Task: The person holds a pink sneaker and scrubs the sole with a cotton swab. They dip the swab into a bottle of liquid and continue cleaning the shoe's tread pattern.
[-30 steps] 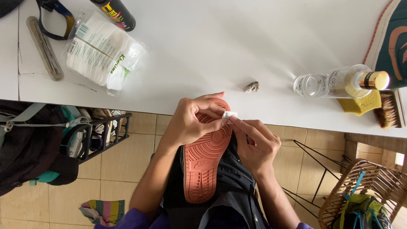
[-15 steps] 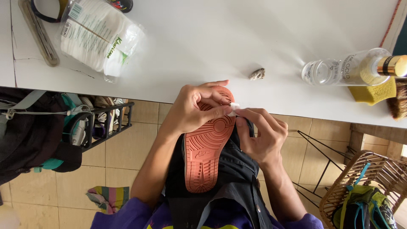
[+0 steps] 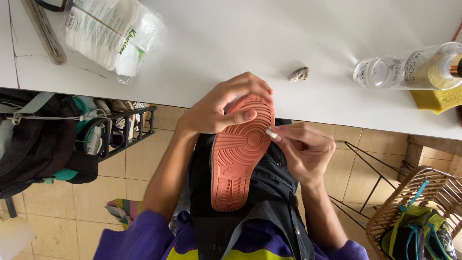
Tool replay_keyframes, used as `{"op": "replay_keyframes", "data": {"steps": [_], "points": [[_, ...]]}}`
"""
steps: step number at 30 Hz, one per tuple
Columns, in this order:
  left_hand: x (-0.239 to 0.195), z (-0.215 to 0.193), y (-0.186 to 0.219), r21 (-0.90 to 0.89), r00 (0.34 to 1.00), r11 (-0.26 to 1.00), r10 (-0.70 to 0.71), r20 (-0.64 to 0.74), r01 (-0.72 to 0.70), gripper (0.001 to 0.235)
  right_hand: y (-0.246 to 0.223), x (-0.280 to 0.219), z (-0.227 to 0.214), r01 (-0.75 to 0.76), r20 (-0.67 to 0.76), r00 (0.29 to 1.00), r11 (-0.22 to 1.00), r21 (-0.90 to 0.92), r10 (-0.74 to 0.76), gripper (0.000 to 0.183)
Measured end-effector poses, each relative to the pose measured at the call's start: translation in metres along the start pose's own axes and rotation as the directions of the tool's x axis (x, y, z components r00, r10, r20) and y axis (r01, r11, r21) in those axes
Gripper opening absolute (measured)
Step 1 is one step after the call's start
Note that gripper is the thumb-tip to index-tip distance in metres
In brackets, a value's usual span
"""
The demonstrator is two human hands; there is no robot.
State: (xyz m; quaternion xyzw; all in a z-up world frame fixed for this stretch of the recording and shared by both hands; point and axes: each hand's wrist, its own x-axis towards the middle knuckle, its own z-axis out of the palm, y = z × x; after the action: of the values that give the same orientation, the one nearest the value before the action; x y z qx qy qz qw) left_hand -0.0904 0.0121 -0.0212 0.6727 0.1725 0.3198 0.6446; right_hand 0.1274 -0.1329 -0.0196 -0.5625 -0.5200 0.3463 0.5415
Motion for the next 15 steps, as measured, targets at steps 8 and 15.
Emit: {"op": "replay_keyframes", "data": {"steps": [8, 15], "points": [[-0.011, 0.036, 0.027, 0.034, 0.961, 0.983, -0.169, -0.218, 0.181, 0.06, -0.061, 0.011, -0.003, -0.05, 0.125, 0.987, 0.934, -0.353, 0.1, 0.011], [-0.009, 0.046, 0.026, 0.031, 0.934, 0.974, -0.204, -0.294, 0.222, 0.058, -0.073, 0.016, -0.005, 0.138, 0.262, 0.965, 0.839, -0.527, 0.006, 0.013]]}}
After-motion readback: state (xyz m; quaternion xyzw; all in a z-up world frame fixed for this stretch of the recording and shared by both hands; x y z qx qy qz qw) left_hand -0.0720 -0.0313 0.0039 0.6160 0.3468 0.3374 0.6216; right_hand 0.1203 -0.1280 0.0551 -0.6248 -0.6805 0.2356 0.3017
